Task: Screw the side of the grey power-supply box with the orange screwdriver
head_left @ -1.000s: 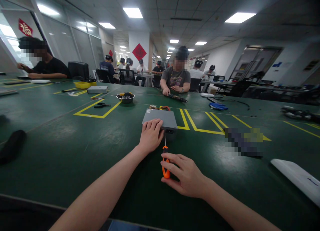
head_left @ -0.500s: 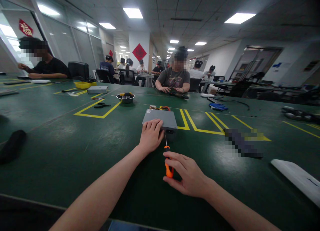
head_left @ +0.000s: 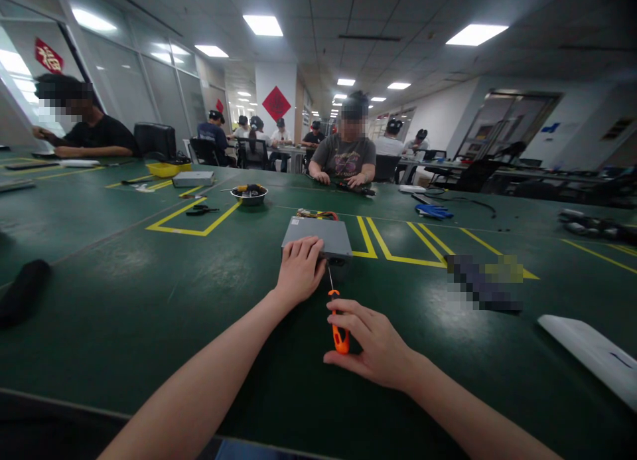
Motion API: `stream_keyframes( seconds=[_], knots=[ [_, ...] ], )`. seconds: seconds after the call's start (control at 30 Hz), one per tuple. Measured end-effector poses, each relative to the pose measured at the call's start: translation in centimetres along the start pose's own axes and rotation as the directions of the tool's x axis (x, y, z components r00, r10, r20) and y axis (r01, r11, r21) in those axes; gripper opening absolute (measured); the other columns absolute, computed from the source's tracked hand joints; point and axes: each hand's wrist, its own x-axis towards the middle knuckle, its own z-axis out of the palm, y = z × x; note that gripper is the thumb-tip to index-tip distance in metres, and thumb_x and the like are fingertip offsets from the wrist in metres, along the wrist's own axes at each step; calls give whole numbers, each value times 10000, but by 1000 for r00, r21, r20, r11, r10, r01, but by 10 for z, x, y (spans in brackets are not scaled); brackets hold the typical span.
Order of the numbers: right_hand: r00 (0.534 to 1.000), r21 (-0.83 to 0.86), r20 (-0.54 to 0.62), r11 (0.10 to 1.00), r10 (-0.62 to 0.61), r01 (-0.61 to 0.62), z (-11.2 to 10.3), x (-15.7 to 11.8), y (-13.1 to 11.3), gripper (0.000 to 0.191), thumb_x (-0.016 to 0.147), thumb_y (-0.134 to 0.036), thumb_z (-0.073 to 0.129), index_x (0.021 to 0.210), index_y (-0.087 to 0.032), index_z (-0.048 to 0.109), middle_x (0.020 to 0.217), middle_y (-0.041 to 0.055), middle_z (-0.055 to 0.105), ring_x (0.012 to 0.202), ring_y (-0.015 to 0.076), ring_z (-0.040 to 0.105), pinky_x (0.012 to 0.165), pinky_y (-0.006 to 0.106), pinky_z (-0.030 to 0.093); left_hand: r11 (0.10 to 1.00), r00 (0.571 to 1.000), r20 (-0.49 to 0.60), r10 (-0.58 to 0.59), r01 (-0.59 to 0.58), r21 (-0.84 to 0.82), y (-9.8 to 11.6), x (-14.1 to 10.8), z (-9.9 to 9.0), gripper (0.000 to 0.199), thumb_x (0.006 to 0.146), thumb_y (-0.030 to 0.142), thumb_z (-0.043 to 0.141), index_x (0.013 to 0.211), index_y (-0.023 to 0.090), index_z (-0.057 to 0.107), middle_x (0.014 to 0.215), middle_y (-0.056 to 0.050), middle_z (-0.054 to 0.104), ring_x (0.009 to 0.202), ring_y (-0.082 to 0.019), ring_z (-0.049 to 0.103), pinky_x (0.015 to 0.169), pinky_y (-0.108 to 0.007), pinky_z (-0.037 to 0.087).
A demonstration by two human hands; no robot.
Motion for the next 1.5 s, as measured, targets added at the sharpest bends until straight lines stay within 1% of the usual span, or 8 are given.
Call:
stream_keyframes(
  seconds=[0.13, 0.3, 0.43, 0.63, 0.9, 1.03, 1.3, 1.5],
  knots=[
    [999, 14, -28, 1000, -23, 24, -5, -1, 2, 405, 852, -482, 500, 1070, -141, 488, 1092, 154, 589, 961, 214, 608, 750, 330, 524, 1000, 1000, -1, -3, 3, 2, 0, 0, -1, 355, 867, 297, 437, 1207, 199, 470, 1243, -81, 517, 1154, -242, 424, 977, -407, 292],
    [991, -19, -99, 996, -89, 87, -19, -3, 7, 241, 833, -302, 509, 1013, -144, 497, 983, 132, 631, 820, 191, 635, 663, 307, 521, 1000, 1000, -4, 3, -3, 13, 1, 0, -1, 350, 870, 295, 429, 1203, 196, 475, 1240, -82, 519, 1156, -236, 426, 982, -398, 291],
    [987, -52, -139, 996, -85, 78, -27, -6, 13, 198, 794, -213, 497, 981, -150, 501, 935, 118, 637, 760, 180, 630, 604, 292, 507, 1000, 1000, -2, 0, 0, 13, 1, 0, -1, 356, 868, 295, 434, 1208, 196, 471, 1244, -76, 517, 1153, -234, 427, 982, -395, 291],
    [979, -65, -169, 992, -115, 105, -30, -7, 14, 216, 775, -200, 511, 982, -137, 513, 911, 124, 641, 719, 176, 624, 588, 297, 510, 1000, 1000, 3, -3, 3, 1, 1, 1, -2, 362, 867, 292, 430, 1216, 205, 467, 1240, -84, 520, 1154, -243, 425, 979, -409, 291],
    [976, -88, -192, 992, -101, 85, -30, -7, 14, 218, 784, -198, 501, 997, -153, 510, 921, 110, 638, 750, 174, 629, 608, 295, 518, 1000, 1000, 6, -4, 4, 0, 1, 0, -1, 359, 869, 292, 427, 1213, 199, 470, 1247, -85, 513, 1159, -247, 419, 980, -410, 286],
    [983, -80, -162, 994, -87, 74, -31, -6, 13, 223, 793, -217, 513, 1001, -139, 505, 937, 127, 633, 757, 187, 627, 619, 309, 517, 1000, 1000, 11, -3, 3, 6, 1, 0, -2, 358, 874, 292, 415, 1214, 194, 468, 1251, -83, 508, 1159, -243, 420, 982, -403, 286],
    [998, 4, 58, 1000, 6, -6, -30, -3, 6, 307, 828, -355, 515, 1057, -153, 492, 1072, 140, 595, 932, 216, 608, 732, 333, 507, 1000, 1000, -3, 0, 0, 2, 0, 0, 0, 362, 865, 295, 439, 1210, 193, 468, 1241, -78, 520, 1154, -236, 425, 980, -401, 286],
    [999, 22, 31, 1000, 9, -10, -23, -4, 10, 304, 800, -441, 566, 919, -174, 486, 993, 115, 624, 822, 203, 630, 683, 325, 501, 999, 1000, 9, 24, -24, -36, -1, 0, -2, 382, 855, 262, 423, 1229, 191, 451, 1267, -78, 506, 1187, -232, 409, 1000, -403, 270]
  ],
)
